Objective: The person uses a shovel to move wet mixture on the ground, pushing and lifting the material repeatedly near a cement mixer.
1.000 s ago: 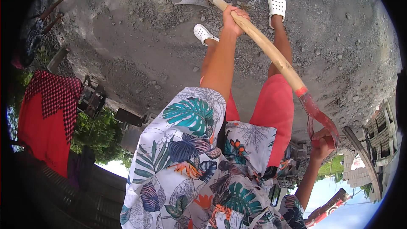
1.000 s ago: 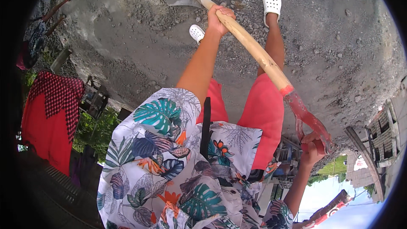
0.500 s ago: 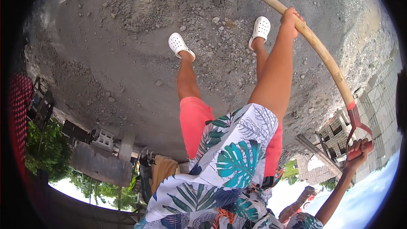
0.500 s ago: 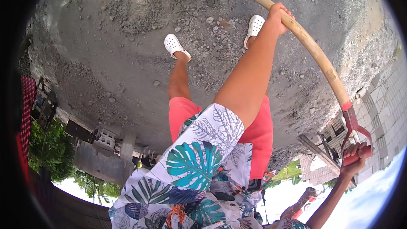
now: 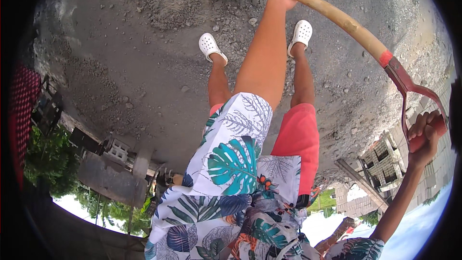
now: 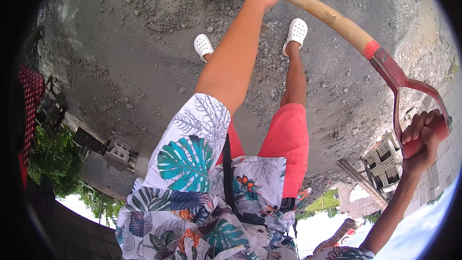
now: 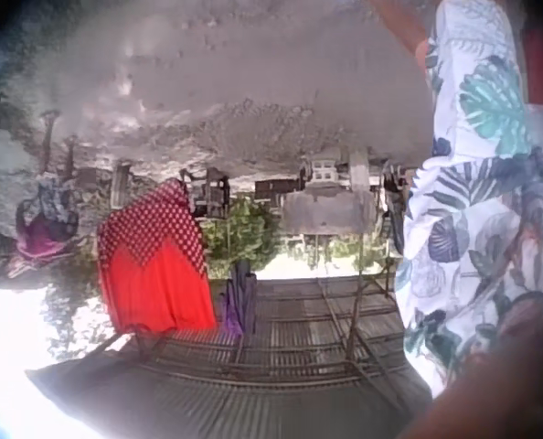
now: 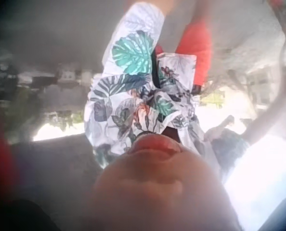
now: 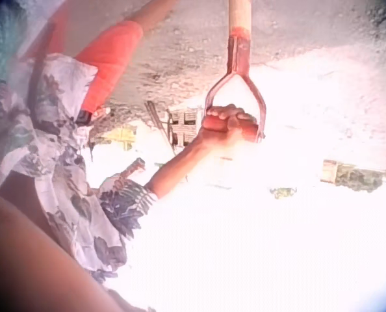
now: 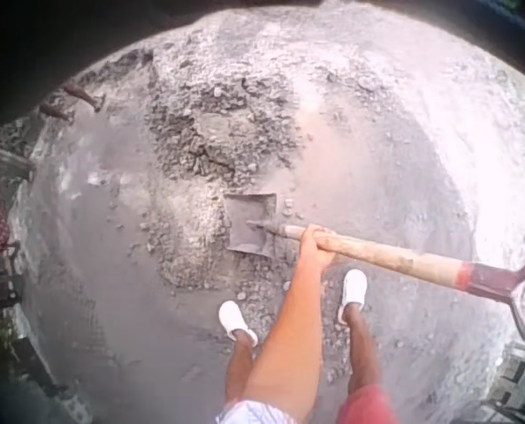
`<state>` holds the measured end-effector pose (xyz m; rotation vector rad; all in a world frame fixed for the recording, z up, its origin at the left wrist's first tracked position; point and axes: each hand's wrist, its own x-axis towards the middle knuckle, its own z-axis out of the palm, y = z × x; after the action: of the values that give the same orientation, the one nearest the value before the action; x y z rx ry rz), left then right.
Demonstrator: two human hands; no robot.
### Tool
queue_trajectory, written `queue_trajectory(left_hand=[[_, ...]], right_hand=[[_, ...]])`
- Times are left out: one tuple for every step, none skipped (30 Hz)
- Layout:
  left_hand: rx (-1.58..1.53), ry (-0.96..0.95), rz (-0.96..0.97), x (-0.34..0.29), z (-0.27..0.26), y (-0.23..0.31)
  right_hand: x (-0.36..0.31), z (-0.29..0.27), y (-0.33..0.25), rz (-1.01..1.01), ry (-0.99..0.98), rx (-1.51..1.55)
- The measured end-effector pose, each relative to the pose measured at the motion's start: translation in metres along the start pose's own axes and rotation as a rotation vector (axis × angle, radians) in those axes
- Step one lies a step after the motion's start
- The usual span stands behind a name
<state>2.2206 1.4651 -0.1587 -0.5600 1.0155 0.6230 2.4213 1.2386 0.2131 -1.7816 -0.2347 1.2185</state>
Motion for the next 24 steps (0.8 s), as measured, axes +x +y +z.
queue_trajectory(left_hand=[[0.022,-0.065,0.014,0.002,-0.001,0.003],[0.050,-0.129,0.025,0.001,-0.005,0.006],[0.003,-0.243,-0.024,0.000,-0.012,0.001],[-0.134,-0.378,-0.102,-0.002,-0.024,0.005],[-0.288,-0.503,-0.191,-0.006,-0.037,0.005],[-0.271,-0.477,-0.167,-0.014,-0.044,0.002],[-0.238,-0.483,-0.134,-0.021,-0.053,0.009],[-0.211,-0.492,-0.071,-0.026,-0.063,0.002],[-0.207,-0.504,-0.065,-0.031,-0.069,0.001],[-0.180,-0.466,-0.103,-0.032,-0.074,-0.003],[-0.084,-0.339,-0.104,-0.032,-0.077,-0.004],[0.018,-0.222,-0.103,-0.030,-0.076,-0.005],[0.019,-0.215,-0.137,-0.020,-0.077,-0.029],[0.270,0.002,-0.092,-0.011,-0.080,-0.053],[0.519,0.213,-0.037,-0.004,-0.085,-0.074],[0.432,0.239,-0.076,0.003,-0.094,-0.104],[0.427,0.211,-0.111,0.005,-0.108,-0.142],[0.419,0.208,-0.161,0.003,-0.118,-0.173],[0.451,0.226,-0.224,-0.001,-0.122,-0.201],[0.492,0.212,-0.225,-0.007,-0.127,-0.225],[0.462,0.182,-0.177,-0.002,-0.133,-0.221],[0.447,0.280,-0.279,-0.010,-0.134,-0.237],[0.446,0.228,-0.261,-0.013,-0.132,-0.245],[0.451,0.196,-0.248,-0.017,-0.136,-0.244]], right_hand=[[0.003,-0.009,0.014,-0.048,-0.113,0.038],[-0.004,-0.029,0.039,-0.026,-0.100,0.090],[-0.015,-0.055,0.067,-0.185,-0.026,-0.192],[-0.017,-0.052,0.084,-0.331,0.022,-0.518],[-0.020,-0.051,0.099,-0.463,0.122,-0.856],[-0.025,-0.061,0.120,-0.353,-0.003,-0.857],[-0.018,-0.056,0.131,-0.511,-0.078,-0.622],[-0.014,-0.049,0.137,-0.653,-0.140,-0.408],[-0.018,-0.054,0.151,-0.636,-0.104,-0.391],[-0.026,-0.058,0.167,-0.610,-0.062,-0.383],[-0.031,-0.058,0.178,-0.534,-0.026,-0.348],[-0.046,-0.061,0.200,-0.523,0.002,-0.340],[-0.068,-0.072,0.223,-0.183,0.165,-0.099],[-0.082,-0.078,0.236,0.151,0.313,0.162],[-0.088,-0.081,0.231,0.199,0.387,0.456],[-0.103,-0.091,0.232,0.243,0.485,0.493],[-0.125,-0.107,0.233,0.290,0.591,0.517],[-0.144,-0.120,0.228,0.319,0.627,0.507],[-0.165,-0.127,0.225,0.335,0.687,0.505],[-0.189,-0.139,0.226,0.323,0.693,0.500],[-0.192,-0.144,0.227,0.279,0.627,0.522],[-0.209,-0.148,0.221,0.325,0.728,0.509],[-0.217,-0.160,0.222,0.281,0.665,0.486],[-0.210,-0.166,0.219,0.286,0.644,0.464]])
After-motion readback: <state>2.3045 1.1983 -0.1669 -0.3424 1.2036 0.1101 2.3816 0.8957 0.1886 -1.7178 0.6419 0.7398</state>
